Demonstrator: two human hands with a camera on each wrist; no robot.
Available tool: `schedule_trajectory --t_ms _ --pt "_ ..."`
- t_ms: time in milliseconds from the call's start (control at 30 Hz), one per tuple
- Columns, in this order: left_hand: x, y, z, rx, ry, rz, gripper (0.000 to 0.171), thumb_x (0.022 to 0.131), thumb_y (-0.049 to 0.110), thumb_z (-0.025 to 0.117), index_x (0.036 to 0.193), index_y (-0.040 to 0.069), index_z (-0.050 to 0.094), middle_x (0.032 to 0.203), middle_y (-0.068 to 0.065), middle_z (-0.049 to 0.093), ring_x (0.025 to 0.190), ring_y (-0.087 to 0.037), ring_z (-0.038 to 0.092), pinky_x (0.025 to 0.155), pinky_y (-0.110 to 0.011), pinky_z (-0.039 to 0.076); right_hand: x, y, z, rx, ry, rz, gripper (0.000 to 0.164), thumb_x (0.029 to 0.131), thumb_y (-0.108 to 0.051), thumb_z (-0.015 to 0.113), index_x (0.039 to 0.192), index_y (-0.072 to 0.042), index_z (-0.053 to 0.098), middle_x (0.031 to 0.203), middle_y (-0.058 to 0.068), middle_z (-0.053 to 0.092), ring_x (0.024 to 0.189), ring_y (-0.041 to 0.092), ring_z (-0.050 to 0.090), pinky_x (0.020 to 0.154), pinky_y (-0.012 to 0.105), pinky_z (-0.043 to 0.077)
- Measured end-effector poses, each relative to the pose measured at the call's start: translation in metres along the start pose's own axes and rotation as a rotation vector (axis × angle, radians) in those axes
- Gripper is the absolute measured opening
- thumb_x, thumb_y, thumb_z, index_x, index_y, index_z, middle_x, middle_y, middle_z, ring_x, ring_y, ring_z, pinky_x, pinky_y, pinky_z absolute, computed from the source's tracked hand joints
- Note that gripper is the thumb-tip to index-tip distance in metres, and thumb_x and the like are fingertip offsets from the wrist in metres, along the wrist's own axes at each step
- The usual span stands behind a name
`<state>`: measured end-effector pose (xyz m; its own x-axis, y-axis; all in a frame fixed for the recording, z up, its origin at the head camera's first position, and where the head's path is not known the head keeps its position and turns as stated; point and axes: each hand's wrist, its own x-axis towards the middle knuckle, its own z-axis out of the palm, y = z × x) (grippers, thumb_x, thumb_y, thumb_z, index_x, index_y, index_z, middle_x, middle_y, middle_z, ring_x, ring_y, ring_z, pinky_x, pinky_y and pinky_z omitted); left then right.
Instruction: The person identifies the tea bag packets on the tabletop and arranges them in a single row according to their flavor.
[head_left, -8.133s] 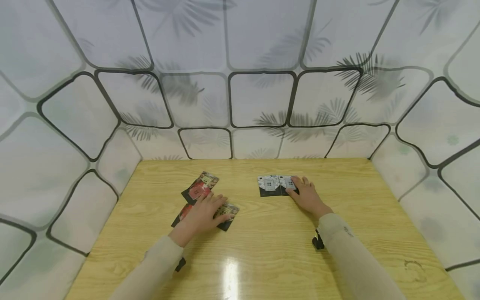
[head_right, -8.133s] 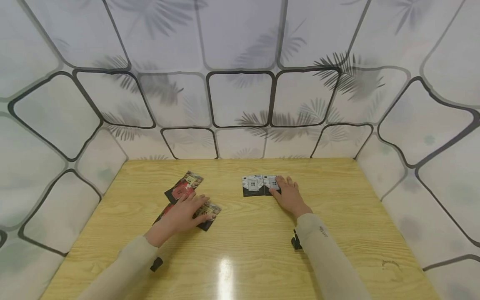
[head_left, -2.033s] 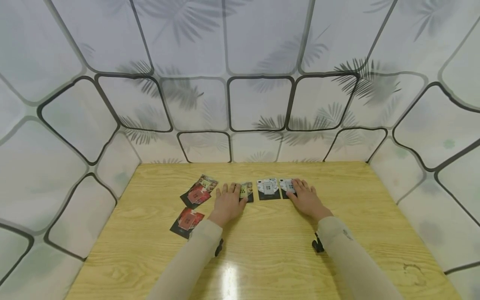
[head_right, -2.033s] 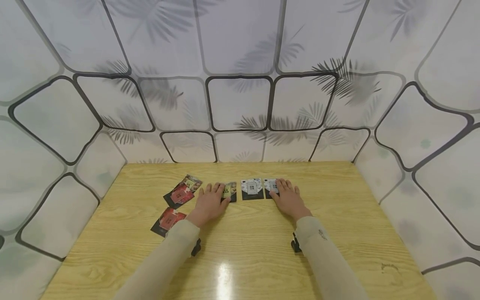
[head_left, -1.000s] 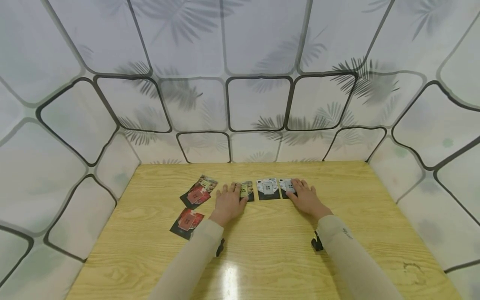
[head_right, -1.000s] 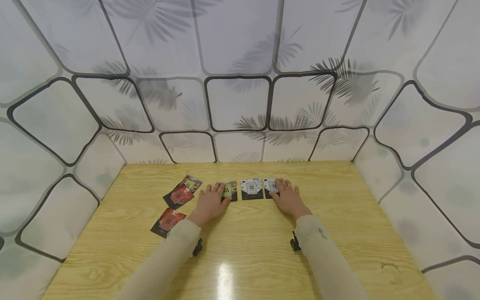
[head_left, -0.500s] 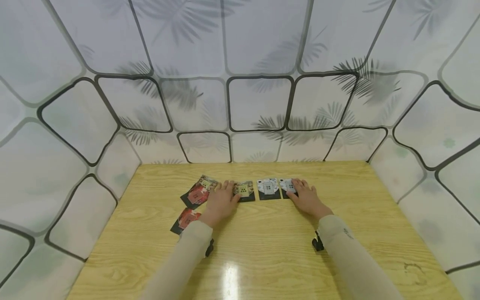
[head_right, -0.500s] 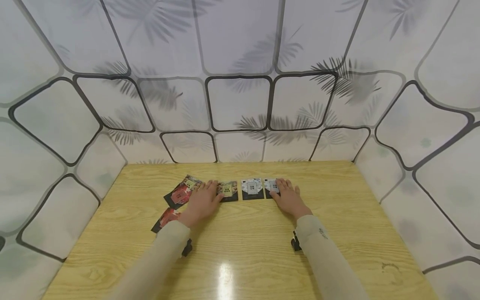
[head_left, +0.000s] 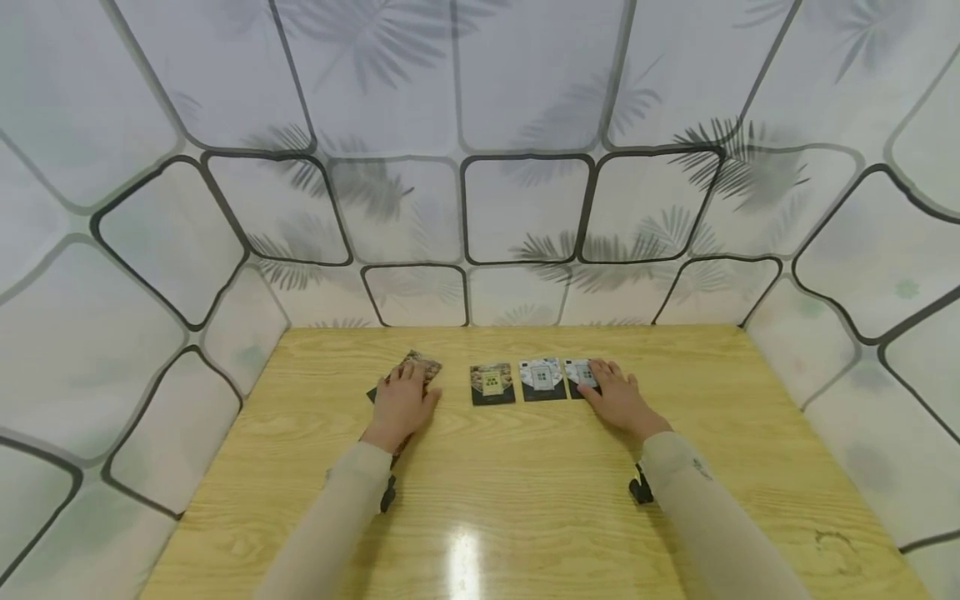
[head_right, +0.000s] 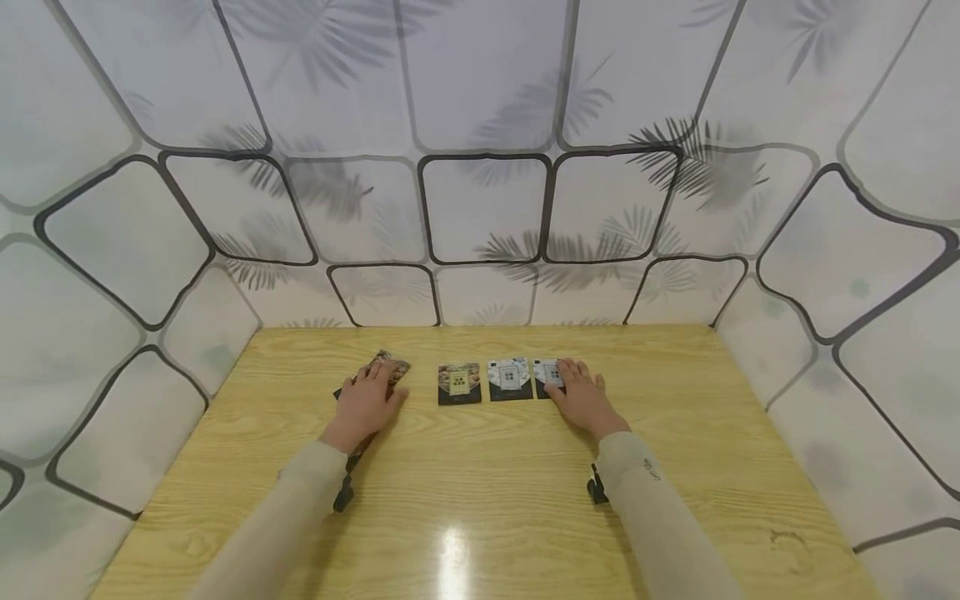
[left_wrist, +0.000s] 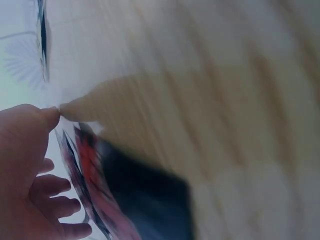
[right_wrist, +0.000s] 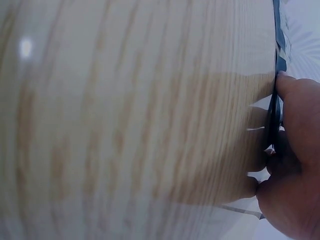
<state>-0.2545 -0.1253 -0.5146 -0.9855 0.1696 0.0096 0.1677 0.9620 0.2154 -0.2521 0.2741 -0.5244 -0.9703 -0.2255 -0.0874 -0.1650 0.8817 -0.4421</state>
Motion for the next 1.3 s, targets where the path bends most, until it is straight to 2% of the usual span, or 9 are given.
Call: schedule_trajectory --t_ms 367,533,733,933,1100,1300 --pt "-0.014 -0.021 -0.004 -0.016 0.022 0.016 0.077 0.110 0.043 0.055 0.167 0.001 0.024 0.163 -0.029 0.041 0.144 -0.054 0.046 0.107 -0.070 0.048 0.002 0.000 -0.001 -0.027 0.005 -0.018 0.070 0.114 -0.036 0.045 0.164 0.008 0.023 0.170 0.033 0.020 0.158 0.055 0.014 0.122 0.080 0.009" --pt "-0.022 -0.028 -0.008 0.026 0.028 0.033 0.072 0.110 0.036 0.055 0.167 0.002 0.025 0.159 -0.030 0.046 0.139 -0.054 0.051 0.101 -0.069 0.052 0.003 0.002 0.001 -0.028 0.005 -0.017 0.070 0.114 -0.037 0.045 0.164 0.008 0.023 0.170 0.033 0.020 0.158 0.056 0.014 0.121 0.081 0.009" --pt "-0.029 -0.038 -0.011 0.048 0.026 0.006 0.069 0.110 0.035 0.054 0.165 0.001 0.029 0.154 -0.030 0.051 0.133 -0.051 0.057 0.096 -0.067 0.055 0.005 0.003 0.002 -0.038 0.000 -0.011 0.070 0.115 -0.037 0.044 0.165 0.007 0.022 0.171 0.033 0.018 0.159 0.055 0.013 0.122 0.081 0.009" --pt "-0.033 -0.045 -0.015 0.067 -0.009 -0.017 0.067 0.110 0.035 0.051 0.164 -0.001 0.031 0.155 -0.030 0.050 0.133 -0.052 0.056 0.099 -0.068 0.052 0.003 0.004 0.002 -0.030 -0.005 -0.004 0.071 0.115 -0.038 0.043 0.165 0.006 0.022 0.171 0.033 0.017 0.159 0.055 0.012 0.122 0.080 0.007" --pt "-0.031 -0.045 -0.017 0.082 -0.026 -0.019 0.061 0.112 0.031 0.045 0.163 0.000 0.034 0.153 -0.031 0.051 0.136 -0.054 0.052 0.105 -0.072 0.047 0.003 0.006 0.002 -0.030 -0.007 0.000 0.071 0.115 -0.038 0.042 0.165 0.006 0.021 0.171 0.033 0.017 0.159 0.055 0.011 0.122 0.080 0.007" --pt "-0.017 -0.044 -0.017 0.032 0.013 -0.004 0.055 0.113 0.029 0.043 0.159 -0.002 0.041 0.152 -0.033 0.050 0.140 -0.057 0.047 0.110 -0.075 0.041 0.005 0.006 0.003 -0.021 -0.005 -0.003 0.071 0.115 -0.038 0.043 0.166 0.005 0.020 0.172 0.031 0.017 0.160 0.054 0.010 0.122 0.080 0.005"
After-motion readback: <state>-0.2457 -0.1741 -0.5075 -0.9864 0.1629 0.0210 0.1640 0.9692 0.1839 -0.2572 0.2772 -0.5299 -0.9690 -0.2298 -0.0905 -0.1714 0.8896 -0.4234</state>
